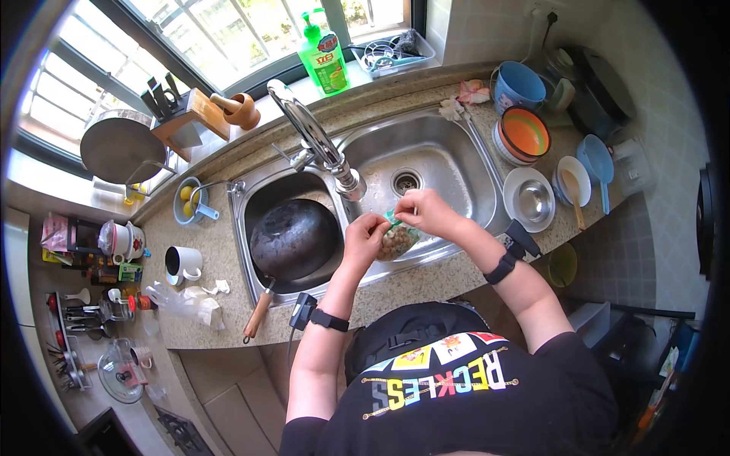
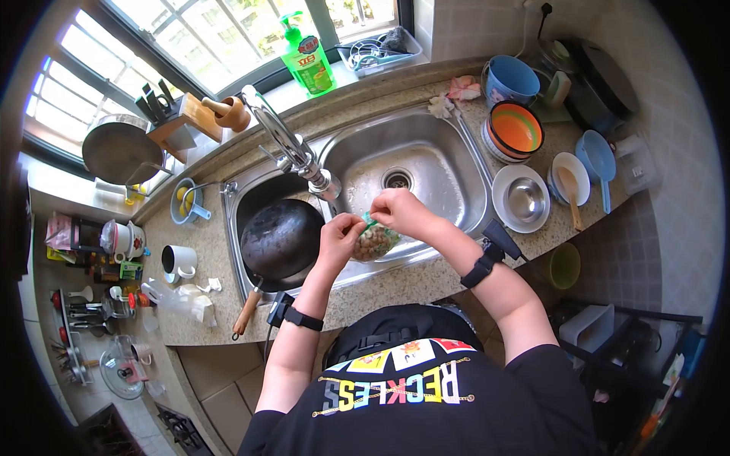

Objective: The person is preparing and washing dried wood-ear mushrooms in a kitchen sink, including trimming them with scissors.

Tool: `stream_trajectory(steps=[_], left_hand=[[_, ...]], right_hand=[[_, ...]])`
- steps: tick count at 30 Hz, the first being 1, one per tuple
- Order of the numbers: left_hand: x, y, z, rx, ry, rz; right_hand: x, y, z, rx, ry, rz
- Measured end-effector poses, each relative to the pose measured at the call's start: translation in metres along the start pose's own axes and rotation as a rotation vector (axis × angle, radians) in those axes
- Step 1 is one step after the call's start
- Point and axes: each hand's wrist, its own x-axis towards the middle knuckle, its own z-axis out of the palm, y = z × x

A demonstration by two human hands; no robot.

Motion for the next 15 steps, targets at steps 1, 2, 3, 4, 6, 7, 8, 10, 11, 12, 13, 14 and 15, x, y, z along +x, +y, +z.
stream_trajectory(steps=[1,2,3,4,6,7,8,10,11,12,13,14,15], left_hand=[[-0.001,0.005,-0.001,0.039,-0.017,0.036],[-0.001,0.009,-0.001,0.077,-0.033,0.073],[-0.002,0.009,0.000,0.114,-0.038,0.126],[-0.003,0.009,0.000,0.213,-0.072,0.157],[-0.003,0.013,-0.001,0.247,-0.075,0.237],[-0.005,0.016,-0.002,0.248,-0.074,0.240],[-0.006,0.019,-0.003,0.262,-0.074,0.254],[-0.009,0.020,-0.003,0.279,-0.069,0.267],[-0.011,0.017,0.000,0.295,-0.037,0.300],[-0.013,0.018,0.002,0.311,-0.007,0.335],[-0.015,0.021,0.003,0.332,0.002,0.363],[-0.016,0.019,0.006,0.359,0.022,0.401],[-0.019,0.021,0.008,0.394,0.022,0.435]], right_hand=[[-0.001,-0.005,0.000,-0.119,-0.057,-0.020],[-0.002,-0.012,0.000,-0.239,-0.114,-0.040],[-0.003,-0.021,0.000,-0.305,-0.137,-0.067],[-0.004,-0.021,0.003,-0.310,-0.131,-0.069],[-0.004,-0.020,0.008,-0.397,-0.147,-0.120],[-0.004,-0.021,0.007,-0.349,-0.136,-0.120],[-0.004,-0.021,0.009,-0.350,-0.134,-0.122],[-0.005,-0.018,0.014,-0.154,-0.079,0.004],[-0.006,-0.016,0.018,-0.154,-0.082,-0.001],[-0.008,-0.013,0.023,-0.025,-0.051,0.098],[-0.008,-0.008,0.027,0.103,-0.019,0.196],[-0.009,-0.001,0.032,0.102,-0.019,0.191],[-0.010,0.005,0.037,0.387,-0.022,0.430]])
